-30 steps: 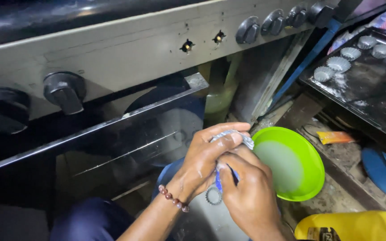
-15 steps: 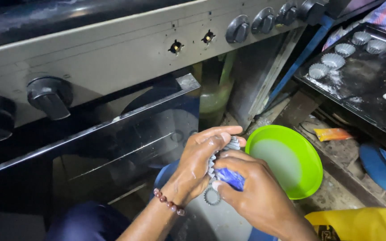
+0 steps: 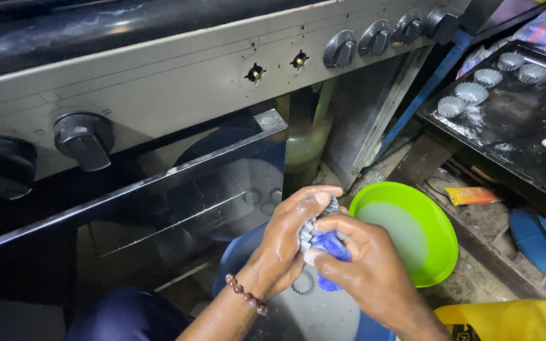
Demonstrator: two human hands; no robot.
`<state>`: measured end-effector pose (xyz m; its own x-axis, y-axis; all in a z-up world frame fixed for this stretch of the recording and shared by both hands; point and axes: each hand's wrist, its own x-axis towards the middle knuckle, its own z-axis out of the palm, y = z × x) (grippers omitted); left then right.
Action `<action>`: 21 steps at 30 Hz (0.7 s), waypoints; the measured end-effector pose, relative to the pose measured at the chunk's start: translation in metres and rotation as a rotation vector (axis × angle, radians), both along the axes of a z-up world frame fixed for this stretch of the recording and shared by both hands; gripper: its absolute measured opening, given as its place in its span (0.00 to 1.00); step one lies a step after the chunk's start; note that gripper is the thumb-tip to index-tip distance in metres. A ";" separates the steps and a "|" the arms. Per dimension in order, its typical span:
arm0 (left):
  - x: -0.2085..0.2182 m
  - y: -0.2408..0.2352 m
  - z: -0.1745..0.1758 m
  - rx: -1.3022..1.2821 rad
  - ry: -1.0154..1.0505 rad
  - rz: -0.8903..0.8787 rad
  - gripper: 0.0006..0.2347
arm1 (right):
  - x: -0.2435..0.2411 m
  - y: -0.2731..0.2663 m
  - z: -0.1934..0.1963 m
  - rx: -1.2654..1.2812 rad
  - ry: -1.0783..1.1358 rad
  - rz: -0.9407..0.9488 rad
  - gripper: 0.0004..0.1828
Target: The person scrubs a fluted metal baking mold with a blue sponge over a basin of soapy water, repeatedly rinsing and wiping the mold's interior and exterior surfaces. The person continues the same scrubbing motion throughout the clip.
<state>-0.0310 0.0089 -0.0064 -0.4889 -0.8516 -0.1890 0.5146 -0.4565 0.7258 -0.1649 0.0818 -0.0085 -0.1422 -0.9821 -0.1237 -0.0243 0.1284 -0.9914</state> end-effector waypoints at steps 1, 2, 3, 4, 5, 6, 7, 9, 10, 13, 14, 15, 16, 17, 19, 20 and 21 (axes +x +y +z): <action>0.001 -0.003 -0.001 0.000 0.000 0.001 0.15 | -0.002 0.000 0.000 0.000 0.000 0.001 0.13; 0.001 -0.006 -0.001 0.036 0.025 0.017 0.15 | -0.005 0.000 0.001 -0.066 -0.083 0.008 0.17; 0.002 -0.009 -0.002 0.073 0.050 0.033 0.15 | -0.007 0.000 0.002 -0.132 -0.167 0.016 0.21; 0.003 -0.008 0.000 0.072 0.049 0.041 0.15 | -0.006 0.000 0.002 -0.132 -0.168 0.024 0.21; 0.005 -0.008 0.002 0.082 0.050 0.031 0.15 | -0.006 0.000 0.001 -0.078 -0.233 0.018 0.28; 0.004 -0.008 0.004 0.091 0.052 0.015 0.15 | -0.006 0.001 0.001 -0.025 -0.296 0.007 0.34; 0.005 -0.010 0.005 0.089 0.052 0.017 0.15 | -0.004 -0.002 0.001 -0.026 -0.296 0.009 0.34; 0.004 -0.010 0.004 0.052 0.022 0.025 0.15 | -0.003 -0.002 0.001 -0.143 -0.161 0.021 0.28; 0.003 -0.011 0.002 0.052 0.022 0.027 0.15 | -0.005 -0.003 0.001 -0.143 -0.162 0.023 0.28; 0.006 -0.011 -0.001 -0.021 -0.073 0.022 0.14 | -0.005 -0.004 0.003 -0.061 -0.038 -0.127 0.28; 0.005 -0.011 -0.001 -0.022 -0.070 0.009 0.14 | -0.005 -0.003 0.006 -0.097 0.042 -0.096 0.26; 0.004 -0.011 0.000 -0.024 -0.067 -0.005 0.15 | -0.006 -0.003 0.009 -0.133 0.123 -0.065 0.25; 0.003 -0.011 0.001 -0.024 -0.066 -0.006 0.15 | -0.005 -0.001 0.010 -0.133 0.124 -0.066 0.25; 0.003 -0.011 0.001 -0.025 -0.067 -0.014 0.15 | -0.004 0.001 0.010 -0.109 0.163 -0.063 0.23; 0.004 -0.012 0.002 -0.027 -0.072 -0.012 0.14 | 0.000 0.000 0.011 -0.088 0.198 -0.050 0.21; 0.004 -0.011 0.001 -0.032 -0.090 -0.028 0.13 | 0.000 0.000 0.011 -0.204 0.269 -0.013 0.18; 0.003 -0.011 0.001 -0.037 -0.107 -0.044 0.11 | 0.000 0.000 0.011 -0.321 0.339 0.023 0.16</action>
<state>-0.0282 -0.0022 -0.0055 -0.5047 -0.8372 -0.2109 0.4132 -0.4487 0.7924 -0.1650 0.0813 0.0026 -0.0995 -0.9666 0.2363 -0.3528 -0.1878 -0.9167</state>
